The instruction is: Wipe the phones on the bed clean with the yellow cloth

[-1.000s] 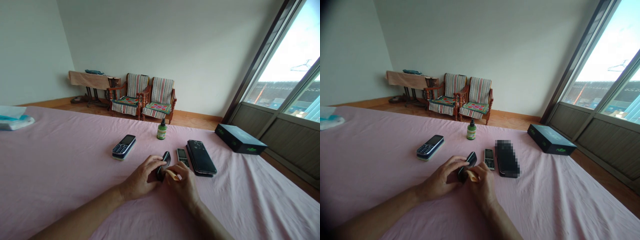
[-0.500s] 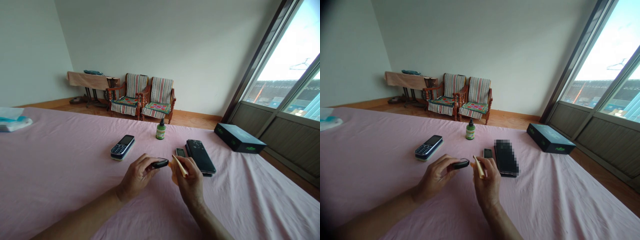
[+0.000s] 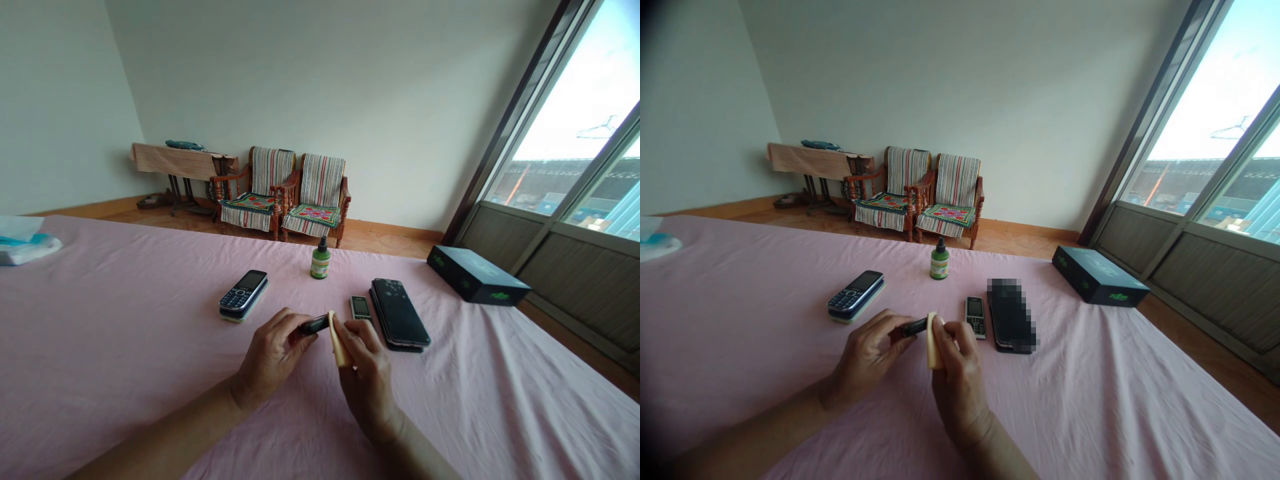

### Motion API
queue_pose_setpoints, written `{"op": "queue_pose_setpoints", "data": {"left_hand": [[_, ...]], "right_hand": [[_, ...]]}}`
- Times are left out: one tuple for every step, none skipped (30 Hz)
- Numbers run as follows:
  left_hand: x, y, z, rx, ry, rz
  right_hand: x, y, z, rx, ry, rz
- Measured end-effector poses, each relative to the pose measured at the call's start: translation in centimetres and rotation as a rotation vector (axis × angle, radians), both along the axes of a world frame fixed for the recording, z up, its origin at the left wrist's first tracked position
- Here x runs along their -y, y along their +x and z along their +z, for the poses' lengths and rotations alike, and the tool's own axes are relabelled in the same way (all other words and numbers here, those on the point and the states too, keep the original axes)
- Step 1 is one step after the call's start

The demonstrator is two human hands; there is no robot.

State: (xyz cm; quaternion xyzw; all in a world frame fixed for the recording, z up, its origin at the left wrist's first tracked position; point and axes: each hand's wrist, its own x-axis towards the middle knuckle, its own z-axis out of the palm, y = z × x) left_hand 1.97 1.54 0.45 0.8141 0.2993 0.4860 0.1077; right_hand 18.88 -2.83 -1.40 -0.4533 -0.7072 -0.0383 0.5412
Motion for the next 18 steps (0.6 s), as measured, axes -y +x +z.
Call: {"op": "queue_pose_setpoints", "data": {"left_hand": [[0.0, 0.0, 0.0, 0.005, -0.003, -0.001], [0.0, 0.0, 0.0, 0.010, -0.011, -0.005], [0.0, 0.0, 0.0, 0.011, -0.021, -0.014], [0.0, -0.1, 0.0, 0.010, -0.031, -0.023], [0.0, -0.1, 0.0, 0.009, -0.042, -0.031], [0.0, -0.2, 0.0, 0.004, -0.053, -0.036], [0.0, -0.2, 0.0, 0.000, -0.061, -0.037], [0.0, -0.3, 0.0, -0.002, -0.066, -0.037], [-0.1, -0.3, 0.0, 0.001, -0.067, -0.034], [-0.1, -0.2, 0.0, 0.005, -0.067, -0.029], [-0.1, -0.2, 0.0, 0.009, -0.064, -0.022], [-0.2, -0.2, 0.0, 0.013, -0.058, -0.013], [-0.2, -0.1, 0.0, 0.013, -0.053, -0.004], [-0.2, -0.1, 0.0, 0.011, -0.048, 0.005], [-0.2, -0.1, 0.0, 0.007, -0.044, 0.011], [-0.2, -0.1, 0.0, 0.004, -0.041, 0.014], [-0.2, -0.1, -0.1, 0.006, -0.040, 0.014], [-0.1, -0.1, -0.1, 0.010, -0.042, 0.012]], "right_hand": [[0.1, -0.1, -0.1, 0.015, 0.014, 0.006], [0.2, -0.4, -0.1, 0.030, 0.028, 0.015], [0.3, -0.6, -0.1, 0.049, 0.038, 0.029], [0.4, -0.9, -0.1, 0.070, 0.048, 0.047], [0.5, -1.1, 0.0, 0.091, 0.055, 0.069], [0.6, -1.3, 0.0, 0.114, 0.055, 0.094], [0.7, -1.5, 0.1, 0.134, 0.054, 0.116], [0.7, -1.5, 0.1, 0.146, 0.051, 0.130], [0.6, -1.4, 0.2, 0.147, 0.049, 0.126], [0.4, -1.2, 0.2, 0.137, 0.046, 0.104], [0.3, -0.9, 0.2, 0.122, 0.041, 0.069], [0.1, -0.6, 0.1, 0.106, 0.034, 0.029], [-0.1, -0.3, 0.1, 0.094, 0.025, -0.005], [-0.2, 0.0, 0.0, 0.089, 0.012, -0.026], [-0.3, 0.1, 0.0, 0.087, 0.002, -0.032], [-0.4, 0.2, -0.1, 0.085, -0.003, -0.028], [-0.3, 0.2, -0.1, 0.082, -0.003, -0.021], [-0.2, 0.0, -0.2, 0.080, 0.002, -0.013]]}}
